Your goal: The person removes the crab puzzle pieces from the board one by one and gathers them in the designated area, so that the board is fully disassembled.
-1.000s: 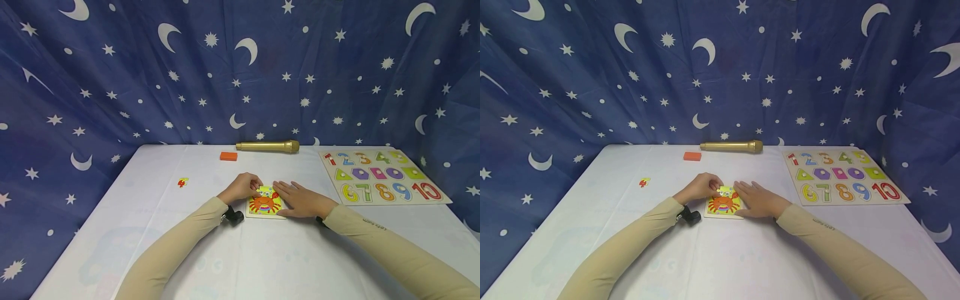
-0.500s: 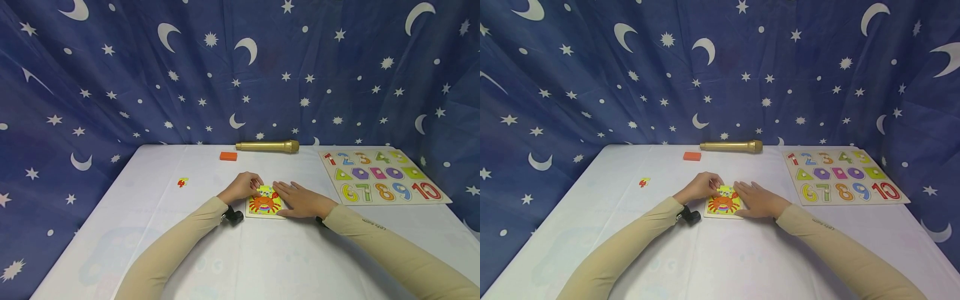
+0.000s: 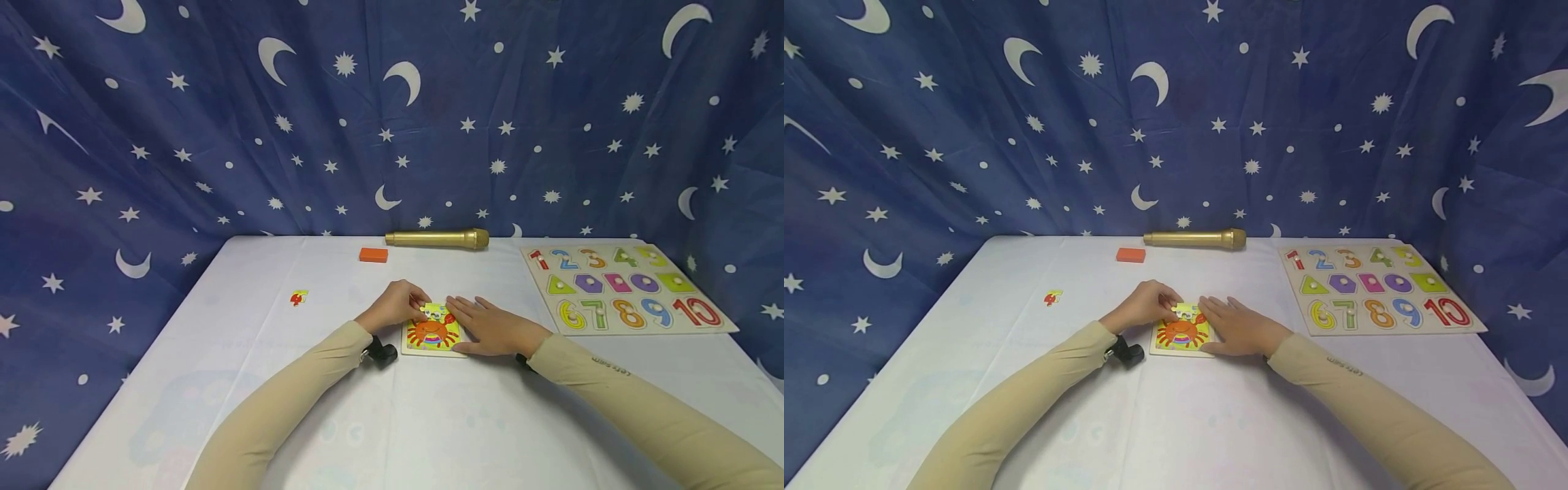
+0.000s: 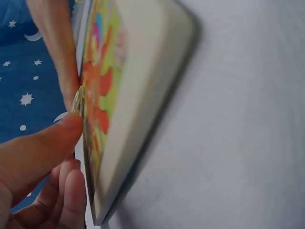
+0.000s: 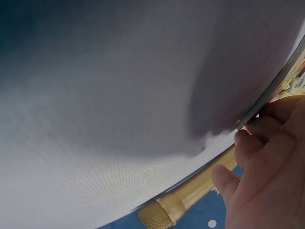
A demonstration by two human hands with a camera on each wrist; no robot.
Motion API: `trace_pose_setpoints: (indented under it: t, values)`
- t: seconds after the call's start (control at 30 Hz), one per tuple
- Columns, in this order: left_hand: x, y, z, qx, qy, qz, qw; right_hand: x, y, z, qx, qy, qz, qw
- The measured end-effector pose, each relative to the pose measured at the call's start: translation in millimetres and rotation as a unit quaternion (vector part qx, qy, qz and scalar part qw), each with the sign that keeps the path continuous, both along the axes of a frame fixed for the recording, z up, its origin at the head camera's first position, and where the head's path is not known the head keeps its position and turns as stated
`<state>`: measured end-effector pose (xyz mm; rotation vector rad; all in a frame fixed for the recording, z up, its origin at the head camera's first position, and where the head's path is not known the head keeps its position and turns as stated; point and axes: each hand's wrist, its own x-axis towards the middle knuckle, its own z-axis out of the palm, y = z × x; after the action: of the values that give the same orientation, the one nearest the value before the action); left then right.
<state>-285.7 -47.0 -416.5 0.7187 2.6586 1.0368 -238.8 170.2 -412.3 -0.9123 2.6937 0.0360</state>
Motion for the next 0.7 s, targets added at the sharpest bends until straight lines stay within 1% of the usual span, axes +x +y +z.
trace_pose_setpoints:
  t: [0.1,0.17,0.23,0.33,0.4,0.53,0.7]
  values:
    - [-0.9,-3.5,-0.4,0.014,-0.002,0.002,0.9999,0.1,0,-0.1,-0.002,0.000,0.001,1.0000]
    - [-1.3,-7.9,1.2,0.024,0.000,-0.004,0.9997,0.3,0,0.0,-0.005,0.000,0.003,1.0000]
    - [-2.3,-14.0,2.6,0.033,0.006,-0.012,0.9994,0.6,-1,0.2,-0.006,0.000,0.005,1.0000]
    - [-3.4,-26.9,7.9,0.045,0.009,-0.019,0.9988,0.9,-1,0.6,-0.008,-0.001,0.006,0.9999]
    - [-5.3,-38.4,11.1,0.055,0.011,-0.019,0.9982,1.3,-1,0.7,-0.008,-0.001,0.007,0.9999]
    - [-10.0,-67.3,18.4,0.073,0.013,-0.006,0.9972,2.0,-2,1.1,-0.007,0.001,0.010,0.9999]
    - [-16.4,-110.7,25.6,0.061,0.033,0.023,0.9974,2.5,-1,1.8,-0.010,0.005,0.015,0.9998]
